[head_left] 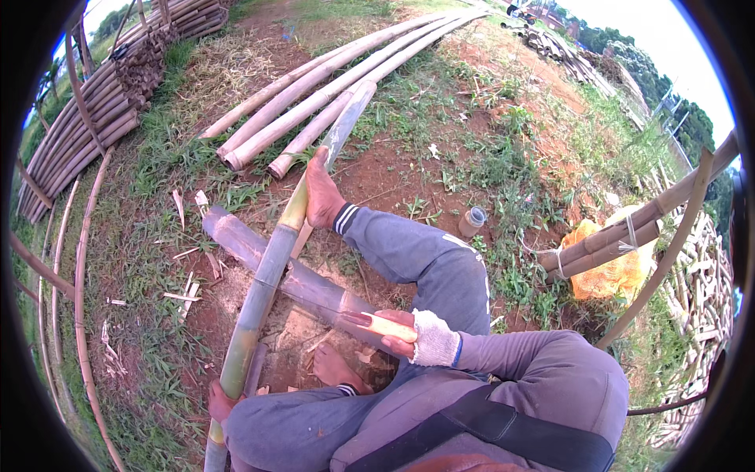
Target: The person sits on the ground and uses a hand saw to cut long bamboo poles into shorter sections. They hold the bamboo with their left hand and saw with their right hand, placing cut pieces aside on the ground.
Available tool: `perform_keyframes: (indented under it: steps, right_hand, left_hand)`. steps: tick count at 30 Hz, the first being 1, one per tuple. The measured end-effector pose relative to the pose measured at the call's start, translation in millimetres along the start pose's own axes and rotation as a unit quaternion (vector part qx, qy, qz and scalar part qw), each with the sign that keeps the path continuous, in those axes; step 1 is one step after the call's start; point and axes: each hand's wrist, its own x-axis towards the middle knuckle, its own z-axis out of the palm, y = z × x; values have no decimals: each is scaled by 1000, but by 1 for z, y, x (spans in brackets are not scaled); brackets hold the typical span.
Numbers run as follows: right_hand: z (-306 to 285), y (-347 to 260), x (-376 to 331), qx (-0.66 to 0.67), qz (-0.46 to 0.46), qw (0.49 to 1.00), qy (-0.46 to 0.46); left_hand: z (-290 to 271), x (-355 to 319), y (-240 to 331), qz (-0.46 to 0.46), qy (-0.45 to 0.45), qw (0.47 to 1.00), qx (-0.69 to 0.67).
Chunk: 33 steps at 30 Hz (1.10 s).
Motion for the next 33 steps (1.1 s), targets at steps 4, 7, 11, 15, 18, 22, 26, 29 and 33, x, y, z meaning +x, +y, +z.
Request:
perform_keyframes:
  steps: [4, 7, 11, 15, 18, 22, 26, 29, 33]
  right_hand:
    - [77, 20, 112, -91, -77, 992, -37]
    - [98, 4, 147, -120, -58, 990, -39]
    - [97, 17, 141, -102, -40, 993, -51]
    - [97, 37, 134, -71, -88, 993, -45]
    - [99, 25, 148, -109, -68, 990, -50]
    - [97, 9, 143, -175, -55, 982, -48]
    - [24, -7, 32, -196, -59, 978, -25]
    - [-7, -21, -11, -208, -39, 976, -42]
    - [61, 14, 70, -175, -55, 982, -30]
  left_hand:
    - [-22, -15, -33, -50, 1, 999, 4]
    - [-22, -10, -24, -36, -6, 999, 10]
    - [-24, -6, -14, -33, -16, 999, 8]
    - [-23, -6, -12, 15, 24, 1000, 4]
    - [-35, -11, 11, -46, -23, 999, 18]
    - [-39, -16, 6, -45, -20, 999, -20]
    - [-40, -16, 10, -45, -1, 999, 17]
    - [-44, -10, 17, -62, -27, 997, 23]
    - [-46, -27, 7, -73, -29, 997, 25]
